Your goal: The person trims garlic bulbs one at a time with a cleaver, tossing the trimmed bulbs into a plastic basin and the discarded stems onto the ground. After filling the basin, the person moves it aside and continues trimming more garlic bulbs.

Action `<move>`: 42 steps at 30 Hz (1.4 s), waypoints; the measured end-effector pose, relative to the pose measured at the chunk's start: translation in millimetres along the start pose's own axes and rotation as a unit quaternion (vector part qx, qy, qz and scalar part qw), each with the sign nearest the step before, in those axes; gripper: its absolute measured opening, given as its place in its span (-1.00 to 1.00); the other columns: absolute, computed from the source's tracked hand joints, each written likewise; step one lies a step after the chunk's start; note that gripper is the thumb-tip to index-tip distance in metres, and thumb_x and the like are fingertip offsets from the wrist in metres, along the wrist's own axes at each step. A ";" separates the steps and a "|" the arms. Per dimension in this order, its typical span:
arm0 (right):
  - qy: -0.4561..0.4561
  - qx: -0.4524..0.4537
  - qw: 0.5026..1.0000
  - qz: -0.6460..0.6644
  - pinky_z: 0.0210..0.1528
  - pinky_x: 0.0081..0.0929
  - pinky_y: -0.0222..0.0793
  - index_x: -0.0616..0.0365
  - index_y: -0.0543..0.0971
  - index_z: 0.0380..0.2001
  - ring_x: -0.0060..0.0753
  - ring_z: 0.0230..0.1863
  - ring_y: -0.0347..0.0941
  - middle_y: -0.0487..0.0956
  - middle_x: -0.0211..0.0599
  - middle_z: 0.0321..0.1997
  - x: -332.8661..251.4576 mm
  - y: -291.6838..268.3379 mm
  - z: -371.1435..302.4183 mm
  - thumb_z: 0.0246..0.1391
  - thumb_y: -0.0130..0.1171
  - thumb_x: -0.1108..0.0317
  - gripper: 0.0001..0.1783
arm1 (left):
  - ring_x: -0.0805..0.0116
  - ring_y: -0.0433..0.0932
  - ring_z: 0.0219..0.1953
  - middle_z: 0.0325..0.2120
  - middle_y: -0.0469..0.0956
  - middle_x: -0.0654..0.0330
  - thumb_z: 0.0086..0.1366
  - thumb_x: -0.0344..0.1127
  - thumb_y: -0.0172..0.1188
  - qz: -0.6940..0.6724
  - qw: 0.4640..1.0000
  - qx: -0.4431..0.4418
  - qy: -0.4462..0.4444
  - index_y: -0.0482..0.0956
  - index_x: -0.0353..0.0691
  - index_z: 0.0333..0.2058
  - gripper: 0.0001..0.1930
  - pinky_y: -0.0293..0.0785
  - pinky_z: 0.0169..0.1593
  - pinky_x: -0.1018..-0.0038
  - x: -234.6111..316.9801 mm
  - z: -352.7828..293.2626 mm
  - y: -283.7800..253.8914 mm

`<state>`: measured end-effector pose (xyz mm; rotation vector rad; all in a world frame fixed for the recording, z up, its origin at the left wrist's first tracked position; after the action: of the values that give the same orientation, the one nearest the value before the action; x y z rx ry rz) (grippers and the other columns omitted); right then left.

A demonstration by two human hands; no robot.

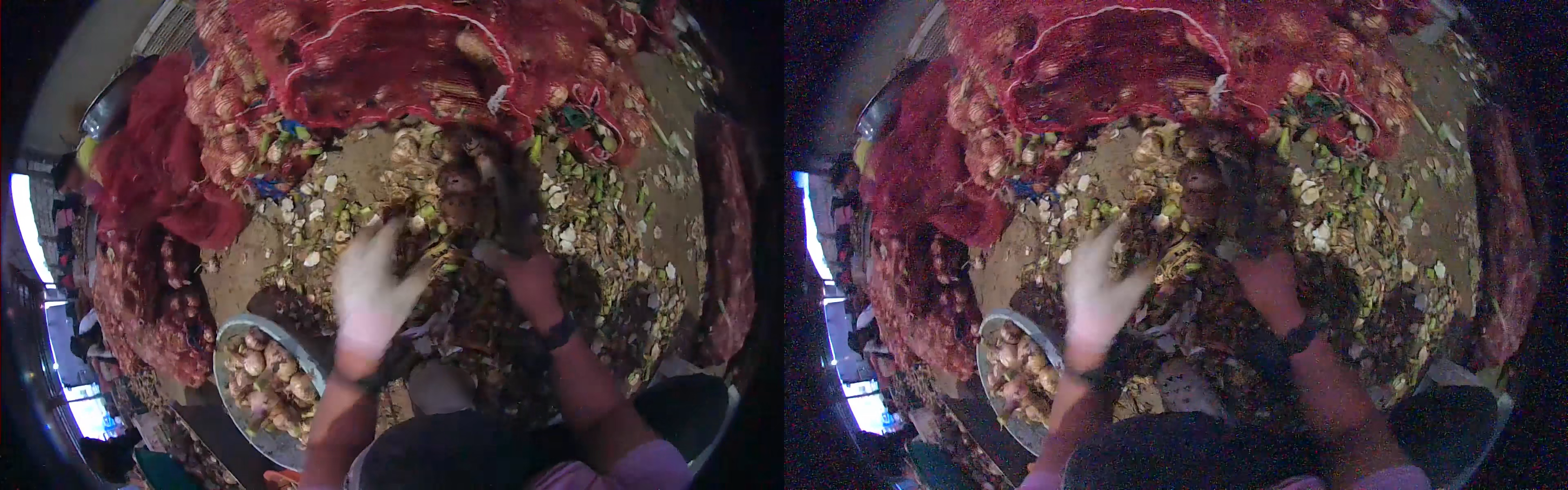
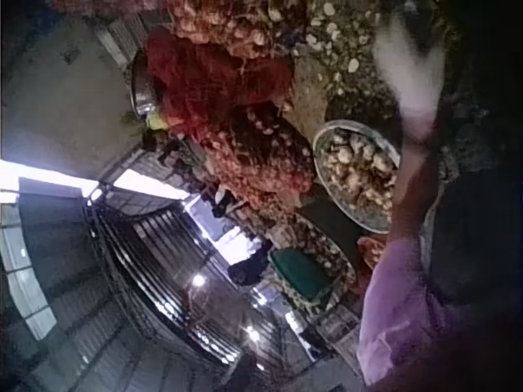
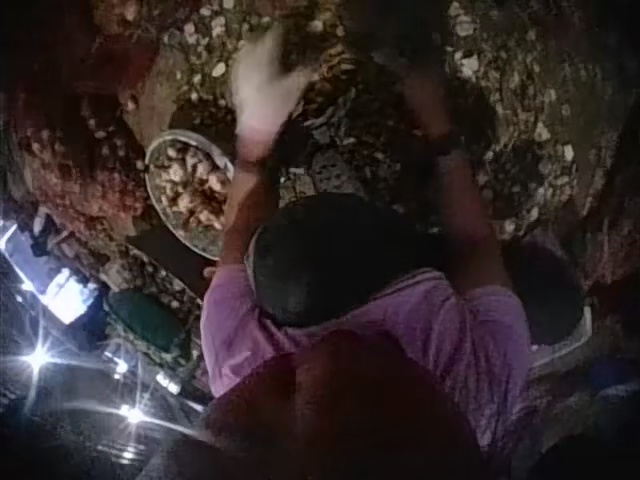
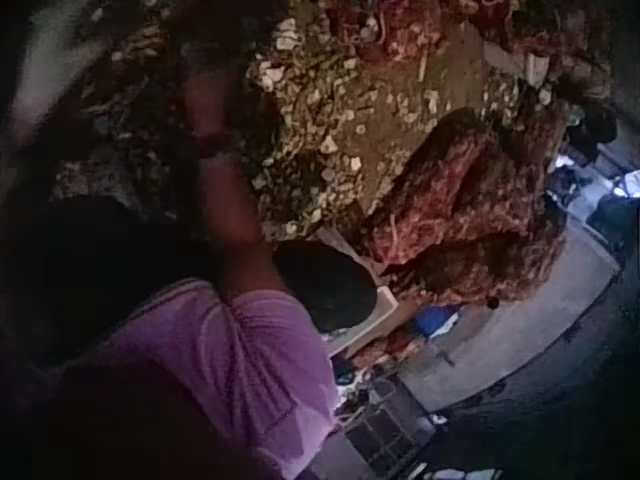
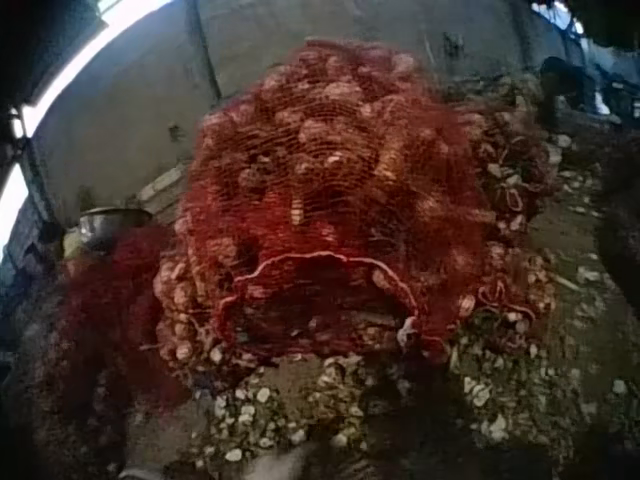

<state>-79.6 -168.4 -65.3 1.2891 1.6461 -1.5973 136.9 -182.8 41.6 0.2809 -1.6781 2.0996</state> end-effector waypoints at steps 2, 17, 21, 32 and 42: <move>0.028 -0.012 0.999 0.021 -0.12 -0.18 0.39 0.19 0.52 -0.17 0.01 -0.24 0.49 0.58 -0.07 -0.29 -19.1 -0.1 -2.8 -0.10 0.24 0.08 -0.53 | -0.11 0.40 -0.11 -0.20 0.43 -0.11 -0.09 -0.34 0.26 -0.035 0.989 -0.142 -0.004 0.37 -0.24 0.00 -0.41 0.36 -0.07 0.19 -12.2 30.3 83.6; -0.374 -0.090 0.892 -0.236 -0.56 -0.22 0.24 0.04 0.39 -0.66 -0.14 -0.61 0.36 0.37 -0.25 -0.68 -84.7 22.9 -57.2 -0.44 0.09 0.43 -0.88 | 0.32 0.41 -0.10 -0.12 0.38 0.12 -0.11 -0.50 0.40 -0.606 0.771 -0.004 -0.196 0.12 -0.15 0.00 -0.26 0.39 -0.02 0.32 -24.0 -60.2 53.4; -0.391 -0.108 0.887 -0.221 -0.56 -0.23 0.24 0.05 0.40 -0.65 -0.15 -0.60 0.36 0.38 -0.25 -0.66 -92.7 28.0 -63.8 -0.45 0.07 0.42 -0.87 | 0.36 0.46 -0.19 -0.16 0.40 0.09 -0.10 -0.41 0.42 -0.877 0.258 -0.026 -0.404 0.17 -0.21 -0.03 -0.31 0.46 -0.13 0.38 1.4 -55.9 47.5; -0.004 -0.227 0.974 -0.011 -0.20 -0.32 0.41 0.20 0.53 -0.20 -0.27 -0.29 0.50 0.57 -0.18 -0.26 -23.6 34.5 -34.2 0.00 0.09 0.23 -0.67 | 0.38 0.42 -0.24 -0.25 0.35 0.13 -0.19 -0.52 0.34 -0.371 0.905 0.122 -0.169 0.22 -0.32 -0.12 -0.38 0.42 -0.15 0.47 -3.9 -69.6 -11.6; -0.231 -0.198 0.952 -0.016 -0.40 -0.49 0.36 0.22 0.54 -0.40 -0.33 -0.53 0.44 0.54 -0.22 -0.51 -110.7 36.7 -54.5 -0.13 0.19 0.30 -0.77 | 0.51 0.48 -0.29 -0.36 0.57 0.21 -0.01 -0.50 0.25 -0.429 0.850 -0.085 -0.293 0.51 -0.36 -0.20 -0.68 0.41 -0.16 0.55 -19.1 -84.0 26.9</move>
<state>12.9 -152.4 22.8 0.6297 1.5775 -1.3577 150.9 -110.5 -10.5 1.4302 -1.5601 1.2236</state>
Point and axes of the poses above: each hand's wrist, its own z-axis towards the middle knuckle, its own y-axis out of the palm, x = y × z, the point moved 5 cm from there along z, towards the middle knuckle
